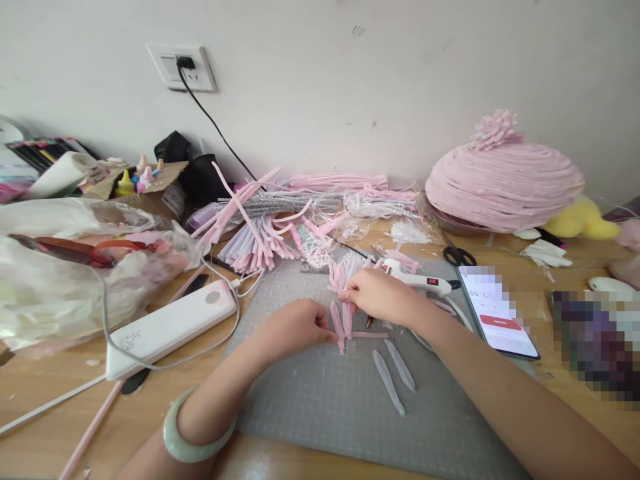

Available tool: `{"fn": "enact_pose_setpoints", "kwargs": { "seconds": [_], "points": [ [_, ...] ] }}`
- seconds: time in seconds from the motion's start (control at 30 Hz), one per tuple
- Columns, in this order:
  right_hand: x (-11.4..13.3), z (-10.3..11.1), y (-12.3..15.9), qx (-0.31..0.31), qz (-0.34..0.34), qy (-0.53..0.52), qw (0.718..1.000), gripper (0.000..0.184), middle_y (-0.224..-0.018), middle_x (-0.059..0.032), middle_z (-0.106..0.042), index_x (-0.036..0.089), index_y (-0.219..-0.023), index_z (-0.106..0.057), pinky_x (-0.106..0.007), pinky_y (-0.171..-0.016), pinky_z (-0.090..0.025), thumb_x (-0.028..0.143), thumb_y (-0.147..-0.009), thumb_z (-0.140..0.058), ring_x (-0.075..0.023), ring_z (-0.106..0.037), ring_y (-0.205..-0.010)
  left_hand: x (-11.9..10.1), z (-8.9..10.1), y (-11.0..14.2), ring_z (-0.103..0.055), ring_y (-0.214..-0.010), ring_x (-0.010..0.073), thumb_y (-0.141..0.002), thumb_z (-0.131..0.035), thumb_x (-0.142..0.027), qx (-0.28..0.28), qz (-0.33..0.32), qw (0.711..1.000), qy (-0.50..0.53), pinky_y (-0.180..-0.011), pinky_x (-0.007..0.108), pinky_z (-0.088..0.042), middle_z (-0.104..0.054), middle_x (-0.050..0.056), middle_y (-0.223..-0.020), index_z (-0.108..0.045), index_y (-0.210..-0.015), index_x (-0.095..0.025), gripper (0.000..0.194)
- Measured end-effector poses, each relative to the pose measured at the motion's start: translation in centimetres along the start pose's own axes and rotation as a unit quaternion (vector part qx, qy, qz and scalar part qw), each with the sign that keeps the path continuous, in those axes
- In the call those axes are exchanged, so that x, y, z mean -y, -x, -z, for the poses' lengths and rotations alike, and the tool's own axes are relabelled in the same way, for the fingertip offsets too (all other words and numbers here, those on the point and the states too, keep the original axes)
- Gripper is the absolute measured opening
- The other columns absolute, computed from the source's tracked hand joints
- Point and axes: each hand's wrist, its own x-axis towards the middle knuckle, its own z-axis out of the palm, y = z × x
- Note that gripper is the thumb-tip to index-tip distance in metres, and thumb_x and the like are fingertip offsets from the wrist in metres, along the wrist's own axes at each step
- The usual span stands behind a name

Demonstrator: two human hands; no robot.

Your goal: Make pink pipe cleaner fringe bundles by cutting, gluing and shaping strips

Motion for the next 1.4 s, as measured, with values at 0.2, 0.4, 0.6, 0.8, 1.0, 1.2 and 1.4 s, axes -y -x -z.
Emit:
{"fn": "enact_pose_setpoints", "kwargs": {
  "seconds": [0.2,0.4,0.6,0.8,1.0,1.2,1.4],
  "points": [
    [0.2,-0.2,-0.2,0.007,-0.012,0.031,0.999,0.024,-0.056,-0.0010,-0.055,0.016,-0.063,-0.057,-0.024,-0.048,-0.025,0.030,-0.080,-0.047,-0.0105,-0.045,-0.048,-0.2,0.1,0.1,-0.041,-0.051,0.0119,-0.062,-0.057,-0.038,-0.004,0.001,1.000,-0.010,-0.047,0.025,-0.024,-0.046,-0.005,-0.051,-0.051,-0.056,-0.019,0.021],
    [0.8,-0.4,-0.1,0.007,-0.012,0.053,0.998,0.019,-0.061,-0.0016,-0.061,0.017,-0.071,-0.062,-0.024,-0.050,-0.027,0.027,-0.081,-0.049,-0.0115,-0.052,-0.052,-0.1,0.1,0.0,-0.041,-0.051,0.0116,-0.062,-0.057,-0.038,-0.002,-0.002,1.000,-0.013,-0.047,0.025,-0.023,-0.046,-0.005,-0.051,-0.052,-0.056,-0.019,0.021],
    [1.1,-0.9,0.0,-0.031,-0.015,0.123,0.992,0.018,-0.076,-0.0068,-0.066,0.017,-0.080,-0.064,-0.024,-0.055,-0.033,0.031,-0.080,-0.053,-0.0185,-0.060,-0.071,0.3,-0.1,-0.1,-0.041,-0.051,0.0117,-0.064,-0.056,-0.041,-0.006,-0.011,1.000,-0.008,-0.047,0.024,-0.023,-0.047,-0.004,-0.052,-0.053,-0.057,-0.019,0.023],
    [1.4,-1.0,0.2,-0.037,-0.003,0.144,0.989,0.019,-0.077,-0.0103,-0.067,0.015,-0.076,-0.066,-0.026,-0.056,-0.036,0.029,-0.080,-0.054,-0.0226,-0.062,-0.075,0.1,-0.2,0.1,-0.043,-0.052,0.0126,-0.063,-0.056,-0.039,-0.016,-0.009,1.000,-0.012,-0.047,0.024,-0.023,-0.050,-0.003,-0.053,-0.056,-0.058,-0.019,0.020],
    [1.7,-0.7,0.8,-0.037,0.010,0.158,0.987,0.018,-0.078,-0.0115,-0.068,0.014,-0.076,-0.067,-0.027,-0.055,-0.036,0.025,-0.080,-0.052,-0.0240,-0.063,-0.075,0.4,-0.5,0.0,-0.044,-0.051,0.0123,-0.063,-0.055,-0.038,-0.030,-0.025,0.999,-0.022,-0.046,0.024,-0.023,-0.051,-0.003,-0.053,-0.056,-0.057,-0.019,0.020],
    [2.0,-0.3,1.4,-0.037,0.016,0.150,0.988,0.018,-0.077,-0.0105,-0.066,0.015,-0.073,-0.066,-0.026,-0.053,-0.032,0.021,-0.080,-0.051,-0.0206,-0.060,-0.071,0.5,-0.9,-0.3,-0.047,-0.055,0.0121,-0.064,-0.052,-0.030,-0.021,-0.074,0.997,0.003,-0.048,0.023,-0.027,-0.056,-0.004,-0.062,-0.061,-0.068,-0.021,0.013],
    [1.6,0.1,2.4,-0.063,0.019,0.071,0.995,0.020,-0.061,-0.0051,-0.060,0.016,-0.061,-0.059,-0.026,-0.049,-0.023,0.024,-0.078,-0.051,-0.0145,-0.049,-0.057,0.2,-0.8,0.0,-0.043,-0.051,0.0109,-0.062,-0.052,-0.027,-0.011,-0.076,0.997,0.012,-0.047,0.023,-0.026,-0.052,-0.004,-0.055,-0.061,-0.063,-0.018,0.013]
  ]
}}
